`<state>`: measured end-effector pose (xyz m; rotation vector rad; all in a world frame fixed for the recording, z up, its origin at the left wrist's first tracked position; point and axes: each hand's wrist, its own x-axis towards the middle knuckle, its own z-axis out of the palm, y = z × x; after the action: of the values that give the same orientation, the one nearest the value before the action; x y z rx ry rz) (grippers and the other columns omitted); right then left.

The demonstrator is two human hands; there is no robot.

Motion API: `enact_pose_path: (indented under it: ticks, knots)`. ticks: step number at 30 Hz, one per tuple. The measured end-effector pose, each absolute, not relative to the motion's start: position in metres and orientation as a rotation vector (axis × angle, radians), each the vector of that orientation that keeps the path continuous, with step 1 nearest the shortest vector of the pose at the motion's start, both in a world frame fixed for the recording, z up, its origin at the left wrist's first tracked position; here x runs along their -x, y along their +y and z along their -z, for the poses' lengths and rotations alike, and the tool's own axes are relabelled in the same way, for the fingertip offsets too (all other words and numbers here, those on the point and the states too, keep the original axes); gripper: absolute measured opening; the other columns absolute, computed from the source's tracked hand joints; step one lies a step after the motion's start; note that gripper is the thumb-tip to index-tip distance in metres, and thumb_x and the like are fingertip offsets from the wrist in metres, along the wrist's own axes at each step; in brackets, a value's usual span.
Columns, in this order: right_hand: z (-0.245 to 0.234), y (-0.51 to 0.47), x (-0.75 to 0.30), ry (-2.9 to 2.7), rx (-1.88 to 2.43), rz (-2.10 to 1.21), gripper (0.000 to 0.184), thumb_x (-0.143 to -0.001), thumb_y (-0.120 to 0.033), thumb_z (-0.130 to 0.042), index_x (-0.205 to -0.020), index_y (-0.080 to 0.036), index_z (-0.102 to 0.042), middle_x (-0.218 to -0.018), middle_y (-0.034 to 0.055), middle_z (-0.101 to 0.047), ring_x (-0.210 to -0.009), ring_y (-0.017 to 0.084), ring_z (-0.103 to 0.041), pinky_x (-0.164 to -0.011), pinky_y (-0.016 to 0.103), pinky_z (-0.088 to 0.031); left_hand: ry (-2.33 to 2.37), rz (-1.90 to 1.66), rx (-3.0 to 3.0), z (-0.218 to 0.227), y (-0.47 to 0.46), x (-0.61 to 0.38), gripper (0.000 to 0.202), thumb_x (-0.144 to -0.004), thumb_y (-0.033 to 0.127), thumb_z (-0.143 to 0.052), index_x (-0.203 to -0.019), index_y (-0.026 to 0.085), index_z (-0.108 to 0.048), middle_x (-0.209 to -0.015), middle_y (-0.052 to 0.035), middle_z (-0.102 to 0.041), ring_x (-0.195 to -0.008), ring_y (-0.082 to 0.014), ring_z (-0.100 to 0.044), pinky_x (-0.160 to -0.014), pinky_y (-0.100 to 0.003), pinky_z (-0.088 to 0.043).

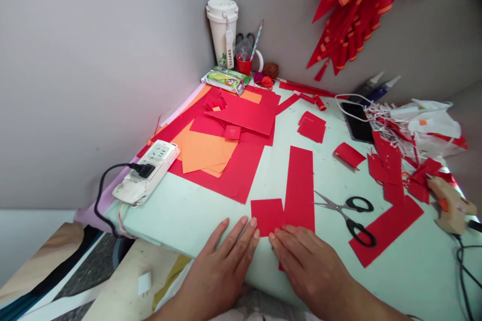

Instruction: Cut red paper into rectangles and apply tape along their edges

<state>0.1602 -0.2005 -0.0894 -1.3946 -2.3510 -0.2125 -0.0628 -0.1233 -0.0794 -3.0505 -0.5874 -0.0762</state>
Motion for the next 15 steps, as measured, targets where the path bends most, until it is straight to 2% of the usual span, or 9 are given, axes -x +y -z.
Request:
enact_pose_path:
  ticks: [9,15]
  knots:
    - [0.094,-0.214,-0.175,-2.314,1.453,0.207,0.034,-0.088,-0.002,-0.043,-0.111,-0.009,-0.067,-0.105,0.0132,-0.072,-0.099,0.026,-0.065,-0.087,0.044,-0.053,-0.578,0.128,3.035,0.078,-0.121,0.064,0.059,-0.093,0.054,-0.042,-0.137,0.015,-0.048,-0.148,-0.0076,-0.045,-0.137,-0.0244,-0.037,-0.109,-0.042,-0.029]
    - [0.094,-0.212,-0.172,-2.242,1.478,0.166,0.032,-0.087,-0.001,-0.045,-0.108,-0.009,-0.068,-0.102,0.0131,-0.072,-0.097,0.026,-0.065,-0.085,0.043,-0.054,-0.569,0.080,3.124,0.076,-0.119,0.064,0.068,-0.087,0.058,-0.051,-0.140,0.015,-0.044,-0.149,-0.0098,-0.043,-0.138,-0.0256,-0.036,-0.111,-0.043,-0.028]
